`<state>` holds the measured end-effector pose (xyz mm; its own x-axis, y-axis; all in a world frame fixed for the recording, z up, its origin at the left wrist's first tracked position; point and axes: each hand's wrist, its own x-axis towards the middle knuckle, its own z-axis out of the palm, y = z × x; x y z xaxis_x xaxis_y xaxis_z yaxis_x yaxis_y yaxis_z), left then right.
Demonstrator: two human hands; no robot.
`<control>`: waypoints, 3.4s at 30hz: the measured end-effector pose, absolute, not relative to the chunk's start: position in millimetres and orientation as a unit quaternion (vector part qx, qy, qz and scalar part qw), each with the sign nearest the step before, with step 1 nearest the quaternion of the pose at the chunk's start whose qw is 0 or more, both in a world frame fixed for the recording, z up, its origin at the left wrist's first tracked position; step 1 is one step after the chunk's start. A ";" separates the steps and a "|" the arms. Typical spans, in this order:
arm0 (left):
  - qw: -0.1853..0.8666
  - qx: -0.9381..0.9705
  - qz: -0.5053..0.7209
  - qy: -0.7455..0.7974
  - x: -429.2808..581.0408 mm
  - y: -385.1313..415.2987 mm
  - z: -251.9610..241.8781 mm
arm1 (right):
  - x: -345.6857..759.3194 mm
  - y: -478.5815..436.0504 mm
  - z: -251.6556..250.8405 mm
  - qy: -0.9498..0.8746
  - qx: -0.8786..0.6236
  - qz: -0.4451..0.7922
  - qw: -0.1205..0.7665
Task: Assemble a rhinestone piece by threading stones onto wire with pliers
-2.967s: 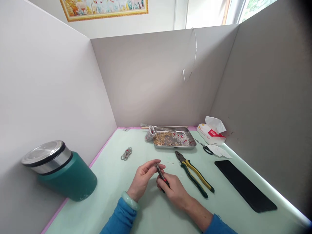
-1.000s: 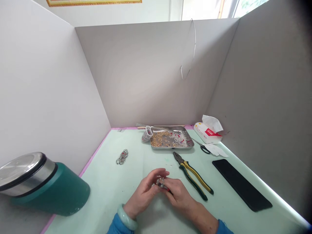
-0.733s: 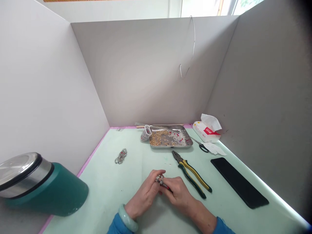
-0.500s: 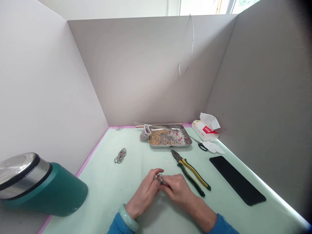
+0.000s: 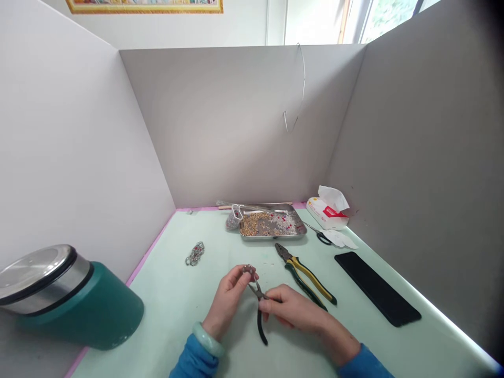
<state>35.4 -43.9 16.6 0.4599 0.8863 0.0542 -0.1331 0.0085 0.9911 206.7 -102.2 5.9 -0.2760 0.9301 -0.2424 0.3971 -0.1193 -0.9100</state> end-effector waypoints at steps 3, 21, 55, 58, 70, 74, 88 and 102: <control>0.639 0.546 0.424 0.338 33.7 -40.8 13.6 | 210.9 -109.9 0.7 -0.648 -0.612 0.379 0.248; 0.774 0.414 0.316 0.358 36.4 -41.6 3.3 | 380.9 -156.7 -18.8 -0.475 -0.851 -0.116 0.190; 0.763 0.448 0.284 0.370 40.4 -38.7 -4.3 | 337.2 -149.0 -3.1 -0.487 -0.848 -0.104 0.184; 0.761 0.457 0.278 0.367 39.8 -39.0 -3.8 | 272.6 -138.4 6.3 -0.627 -0.744 0.001 0.231; 0.749 0.451 0.321 0.364 38.4 -37.4 -1.0 | 180.1 -134.1 -0.7 -0.702 -0.676 0.105 0.201; 0.749 0.444 0.332 0.361 38.1 -38.3 0.2 | 181.2 -130.6 -3.0 -0.703 -0.674 0.097 0.204; 0.754 0.355 0.417 0.364 36.8 -38.7 -0.8 | 200.5 -113.8 -2.7 -0.370 -0.532 0.519 0.558; 0.751 0.302 0.485 0.333 34.9 -36.3 6.0 | 153.2 -97.5 4.2 -0.344 -0.412 0.653 0.534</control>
